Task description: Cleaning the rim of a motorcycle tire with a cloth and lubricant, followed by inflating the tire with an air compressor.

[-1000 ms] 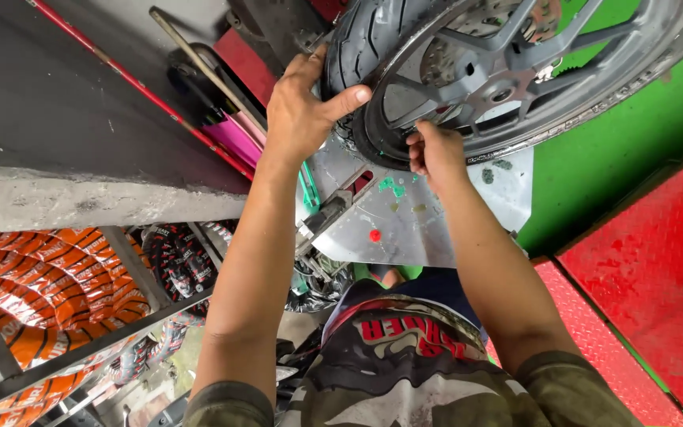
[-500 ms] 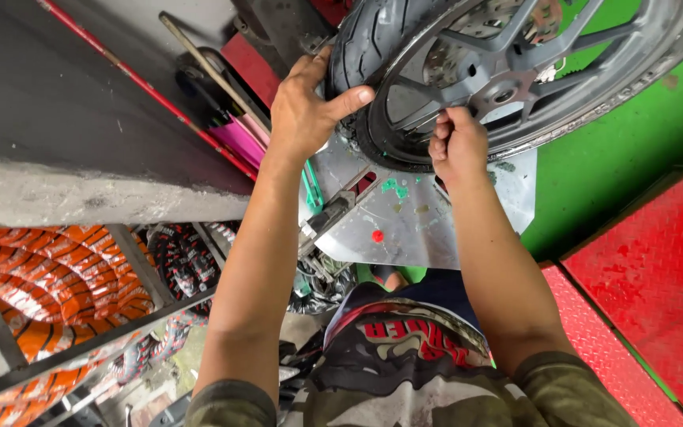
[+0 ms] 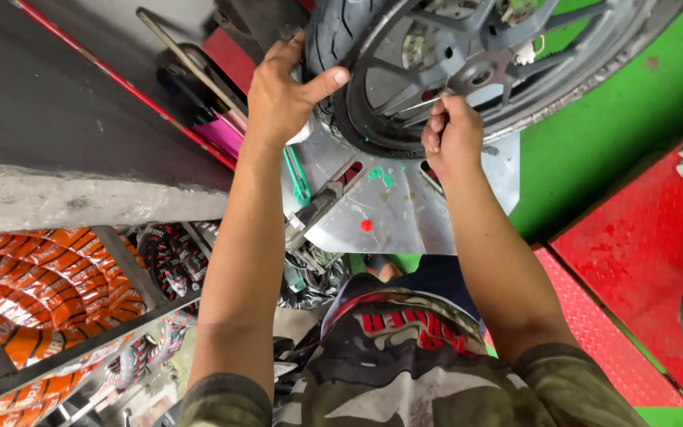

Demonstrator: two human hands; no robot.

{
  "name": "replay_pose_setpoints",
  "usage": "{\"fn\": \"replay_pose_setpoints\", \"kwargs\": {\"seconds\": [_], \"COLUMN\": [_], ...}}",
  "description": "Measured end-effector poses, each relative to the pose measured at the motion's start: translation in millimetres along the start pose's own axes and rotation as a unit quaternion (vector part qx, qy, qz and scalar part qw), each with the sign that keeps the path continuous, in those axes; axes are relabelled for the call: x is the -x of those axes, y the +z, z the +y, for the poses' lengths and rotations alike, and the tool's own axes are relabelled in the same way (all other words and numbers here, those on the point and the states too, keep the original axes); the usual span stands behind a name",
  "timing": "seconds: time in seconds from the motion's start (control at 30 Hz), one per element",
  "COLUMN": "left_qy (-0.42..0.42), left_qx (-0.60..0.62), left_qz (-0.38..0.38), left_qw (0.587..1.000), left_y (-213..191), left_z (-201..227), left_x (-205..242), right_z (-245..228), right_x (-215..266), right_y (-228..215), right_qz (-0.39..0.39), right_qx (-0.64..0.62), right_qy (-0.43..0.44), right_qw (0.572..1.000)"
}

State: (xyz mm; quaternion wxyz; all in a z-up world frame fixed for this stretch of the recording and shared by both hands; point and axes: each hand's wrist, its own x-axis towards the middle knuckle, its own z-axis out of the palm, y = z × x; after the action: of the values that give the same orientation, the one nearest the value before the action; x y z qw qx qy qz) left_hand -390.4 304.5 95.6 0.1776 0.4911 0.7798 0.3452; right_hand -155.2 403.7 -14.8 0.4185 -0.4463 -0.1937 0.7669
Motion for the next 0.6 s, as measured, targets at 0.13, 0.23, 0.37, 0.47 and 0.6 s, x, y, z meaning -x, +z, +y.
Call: {"fn": "replay_pose_setpoints", "kwargs": {"seconds": [0.13, 0.23, 0.37, 0.47, 0.6], "left_qy": [-0.019, 0.028, -0.006, -0.053, -0.167], "left_qx": [-0.013, -0.043, 0.026, 0.083, 0.279], "left_qz": [-0.016, 0.014, 0.126, 0.209, 0.35], "left_qw": [1.0, 0.999, 0.992, 0.973, 0.879], "left_y": [-4.2, -7.3, -13.1, -19.5, -11.1], "left_z": [2.6, 4.9, 9.1, 10.2, 74.0], "left_x": [8.6, 18.4, 46.9, 88.7, 148.0], "right_z": [20.2, 80.5, 165.1, 140.2, 56.8], "right_x": [56.2, 52.5, 22.7, 57.7, 102.6], "right_y": [-31.3, -87.9, -142.2, -125.8, -102.9], "right_qz": [-0.103, -0.199, -0.318, -0.251, -0.207], "right_qx": [0.311, 0.67, 0.85, 0.835, 0.673], "right_qy": [-0.129, -0.053, -0.26, -0.335, -0.302], "right_qw": [0.936, 0.713, 0.331, 0.356, 0.643]}}
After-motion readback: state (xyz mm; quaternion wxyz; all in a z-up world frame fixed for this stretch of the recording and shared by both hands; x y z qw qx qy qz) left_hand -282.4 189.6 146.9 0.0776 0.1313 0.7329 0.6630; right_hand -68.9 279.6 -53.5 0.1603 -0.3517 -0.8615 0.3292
